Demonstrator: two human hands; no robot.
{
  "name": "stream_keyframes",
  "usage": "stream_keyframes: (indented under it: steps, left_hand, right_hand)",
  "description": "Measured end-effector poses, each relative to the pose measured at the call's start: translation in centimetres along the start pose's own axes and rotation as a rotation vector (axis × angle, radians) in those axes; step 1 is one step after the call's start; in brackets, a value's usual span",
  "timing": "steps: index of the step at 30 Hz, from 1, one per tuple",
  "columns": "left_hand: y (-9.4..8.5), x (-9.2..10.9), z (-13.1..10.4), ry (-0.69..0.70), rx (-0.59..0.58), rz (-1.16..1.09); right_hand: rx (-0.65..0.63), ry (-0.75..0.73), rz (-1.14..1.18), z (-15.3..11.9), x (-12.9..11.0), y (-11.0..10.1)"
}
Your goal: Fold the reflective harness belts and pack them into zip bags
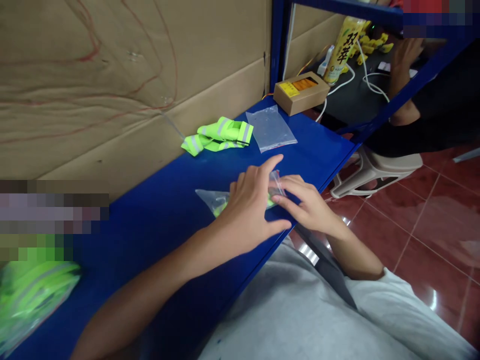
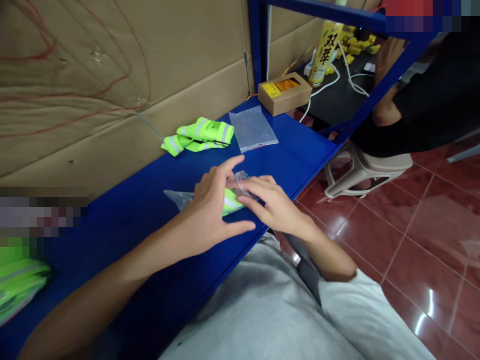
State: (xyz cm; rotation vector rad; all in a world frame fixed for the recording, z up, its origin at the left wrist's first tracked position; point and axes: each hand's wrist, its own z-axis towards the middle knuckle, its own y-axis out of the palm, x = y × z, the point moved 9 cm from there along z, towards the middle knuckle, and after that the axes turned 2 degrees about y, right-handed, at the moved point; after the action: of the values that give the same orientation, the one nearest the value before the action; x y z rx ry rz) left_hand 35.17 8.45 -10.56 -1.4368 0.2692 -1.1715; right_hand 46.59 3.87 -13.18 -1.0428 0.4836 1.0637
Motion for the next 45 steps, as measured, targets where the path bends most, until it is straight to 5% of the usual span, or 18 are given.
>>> stream_keyframes:
  steps: [5,10,16,21,25,28,32,39,45]
  left_hand:
    - [-2.7,-1.1,-0.7,-0.078,-0.113,-0.348]
    - [-5.4,-3.0,-2.1,-0.067,-0.028,-0.393]
    - [-7.3,-5.1,-5.3,-0.07,0.045,-0.457]
    - [-8.3,-5.5,-6.4,-0.037,0.067,-0.403]
    - [-8.8,-5.5,-7.1,-0.002,-0.014,-0.26]
    - [-9.5,-5.9,-7.8,-0.024,-0.024,-0.18]
    - [-9.8,-6.4,-8.2,-0.055,-0.018,-0.218]
    - [-11.1,-3.9,-8.2,0.175,0.161,-0.135]
    - [-9.0,-4.3,-7.8,0.082,0.062,-0.225]
  right_hand:
    - [0.007,-0.129,0.091,0.1,-2.9,0.6]
    - [0.244,0.048,-0.126,1.1,-2.5,-0.8]
    - [-0.065,0.336,0.313,1.4,0.0,1.6]
    - [-0.074,0.372,0.349,1.1,-0.8,1.3]
    - [0.125,0.402,0.247,0.8,-0.8,0.2]
    - [0.188,0.371,0.268,0.8,-1.4,0.6]
    - [-0.002,0.358,0.361,0.7,-1.8,2.5]
    - [0.141,0.15,-0.114,0.0,-3.6,0.8]
    - [0.071,0.031,-0.11,0.1,-5.8,2.5]
